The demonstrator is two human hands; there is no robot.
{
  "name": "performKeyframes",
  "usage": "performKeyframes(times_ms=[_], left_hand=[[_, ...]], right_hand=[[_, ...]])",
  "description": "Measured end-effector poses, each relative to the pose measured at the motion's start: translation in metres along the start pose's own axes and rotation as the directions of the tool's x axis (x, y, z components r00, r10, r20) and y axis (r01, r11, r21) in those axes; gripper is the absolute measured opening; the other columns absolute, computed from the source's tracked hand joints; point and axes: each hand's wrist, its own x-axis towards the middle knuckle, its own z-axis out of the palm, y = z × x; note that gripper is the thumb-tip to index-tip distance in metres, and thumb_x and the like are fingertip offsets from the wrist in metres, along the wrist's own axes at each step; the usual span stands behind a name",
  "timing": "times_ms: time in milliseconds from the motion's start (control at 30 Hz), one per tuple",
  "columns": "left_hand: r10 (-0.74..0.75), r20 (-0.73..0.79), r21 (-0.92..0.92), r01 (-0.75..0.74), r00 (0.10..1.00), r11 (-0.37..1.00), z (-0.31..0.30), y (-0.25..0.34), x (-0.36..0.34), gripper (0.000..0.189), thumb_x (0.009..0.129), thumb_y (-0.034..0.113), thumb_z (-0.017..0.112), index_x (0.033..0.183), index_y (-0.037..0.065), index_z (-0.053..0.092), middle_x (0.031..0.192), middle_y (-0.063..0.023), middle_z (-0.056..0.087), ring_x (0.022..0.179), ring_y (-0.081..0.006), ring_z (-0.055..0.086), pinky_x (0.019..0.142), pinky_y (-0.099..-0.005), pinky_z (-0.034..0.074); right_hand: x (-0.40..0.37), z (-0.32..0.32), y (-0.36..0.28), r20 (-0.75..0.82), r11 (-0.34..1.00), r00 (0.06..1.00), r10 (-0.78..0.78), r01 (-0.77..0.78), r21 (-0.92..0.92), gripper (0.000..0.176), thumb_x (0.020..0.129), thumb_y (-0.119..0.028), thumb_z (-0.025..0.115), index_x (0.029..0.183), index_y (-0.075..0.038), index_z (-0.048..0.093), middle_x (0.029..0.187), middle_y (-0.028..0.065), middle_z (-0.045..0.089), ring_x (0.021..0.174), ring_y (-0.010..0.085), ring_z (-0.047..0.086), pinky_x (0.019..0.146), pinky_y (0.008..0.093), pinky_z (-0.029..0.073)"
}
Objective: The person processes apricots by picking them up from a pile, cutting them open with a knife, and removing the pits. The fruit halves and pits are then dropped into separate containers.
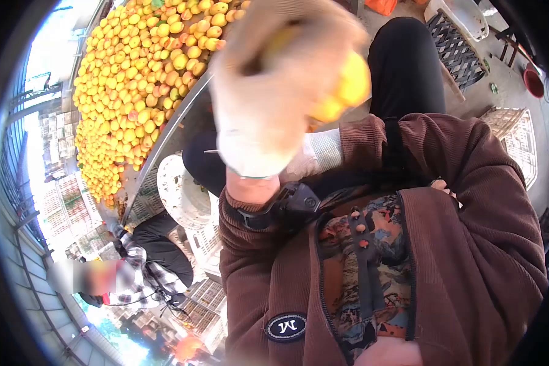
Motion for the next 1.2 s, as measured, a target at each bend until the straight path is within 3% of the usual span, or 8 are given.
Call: performKeyframes(times_ms=[33,100,200,500,700,867,967,1200], left_hand=[[0.129,-0.113,-0.005,-0.13,0.985,0.991,-0.008,-0.005,0.003,0.011,0.075,-0.001,0.054,0.082,0.002,0.061,0.082,-0.0075,0.061,0.072,-0.0221,0.059,0.066,-0.0309,0.048],[0.58,0.089,0.754,-0.436,0.81,0.492,-0.016,0.0,0.015,0.012,0.069,-0.006,0.055,0.079,-0.001,0.057,0.08,-0.009,0.058,0.07,-0.0229,0.055,0.064,-0.0318,0.047],[0.465,-0.255,0.541,-0.273,0.848,0.796,-0.022,-0.005,0.014,0.015,0.066,-0.01,0.053,0.079,-0.002,0.055,0.077,-0.0077,0.057,0.068,-0.0198,0.052,0.063,-0.03,0.046],[0.7,-0.225,0.883,-0.162,0.678,0.44,-0.058,-0.005,0.021,0.012,0.08,-0.001,0.058,0.092,-0.002,0.06,0.08,-0.009,0.063,0.076,-0.0267,0.06,0.068,-0.0353,0.051],[0.774,0.018,0.988,-0.132,0.633,0.085,-0.082,0.002,0.02,0.016,0.075,-0.003,0.057,0.09,-0.001,0.061,0.08,-0.01,0.061,0.074,-0.0261,0.06,0.065,-0.0352,0.05],[0.804,0.052,0.993,-0.113,0.593,0.019,-0.082,-0.004,0.021,0.016,0.073,-0.004,0.056,0.088,0.0,0.06,0.079,-0.0109,0.06,0.072,-0.0262,0.059,0.064,-0.0351,0.05],[0.749,-0.145,0.964,-0.078,0.646,0.254,-0.078,-0.009,0.021,0.016,0.072,-0.004,0.055,0.087,0.0,0.059,0.08,-0.0113,0.06,0.072,-0.0267,0.059,0.063,-0.036,0.05],[0.805,0.148,0.989,-0.1,0.574,-0.111,-0.09,0.002,0.027,0.016,0.068,-0.003,0.057,0.083,0.002,0.059,0.073,-0.0105,0.058,0.065,-0.0268,0.057,0.06,-0.0357,0.048]], right_hand=[[0.0,0.002,-0.001,0.0,0.999,1.0,0.012,-0.012,0.045,0.019,0.081,-0.013,0.064,0.098,-0.007,0.057,0.065,-0.0001,0.054,0.052,0.0114,0.053,0.046,0.0268,0.039],[-0.002,0.007,-0.001,0.005,0.991,0.999,0.042,-0.042,0.131,0.019,0.082,-0.015,0.064,0.098,-0.007,0.057,0.063,-0.0012,0.052,0.048,0.0094,0.05,0.042,0.0247,0.037],[-0.01,0.011,-0.008,0.107,0.922,0.975,0.192,-0.217,0.322,0.027,0.078,-0.017,0.065,0.102,-0.008,0.057,0.059,-0.0014,0.048,0.044,0.0096,0.046,0.04,0.0253,0.035],[-0.013,0.026,-0.024,-0.164,0.971,0.971,0.176,-0.143,0.194,0.038,0.075,-0.018,0.067,0.108,-0.004,0.055,0.07,0.0032,0.058,0.049,0.0118,0.056,0.042,0.0261,0.044],[-0.022,0.017,-0.052,0.024,0.909,0.953,0.303,-0.296,0.293,0.033,0.077,-0.01,0.063,0.107,-0.002,0.053,0.082,0.0083,0.062,0.061,0.0138,0.065,0.048,0.0259,0.052],[-0.014,0.029,-0.042,-0.172,0.822,0.96,0.222,-0.089,0.563,0.03,0.078,-0.007,0.062,0.106,-0.004,0.052,0.08,0.007,0.06,0.058,0.0144,0.064,0.048,0.0261,0.054],[-0.015,0.031,-0.031,-0.179,0.756,0.967,0.18,-0.02,0.654,0.028,0.079,-0.008,0.062,0.105,-0.005,0.052,0.079,0.0053,0.058,0.056,0.0147,0.063,0.048,0.0259,0.054],[-0.022,0.034,-0.024,0.032,0.727,0.997,0.076,-0.077,0.683,0.025,0.081,-0.012,0.062,0.102,-0.007,0.05,0.073,0.0073,0.062,0.046,0.0114,0.056,0.039,0.0224,0.043]])
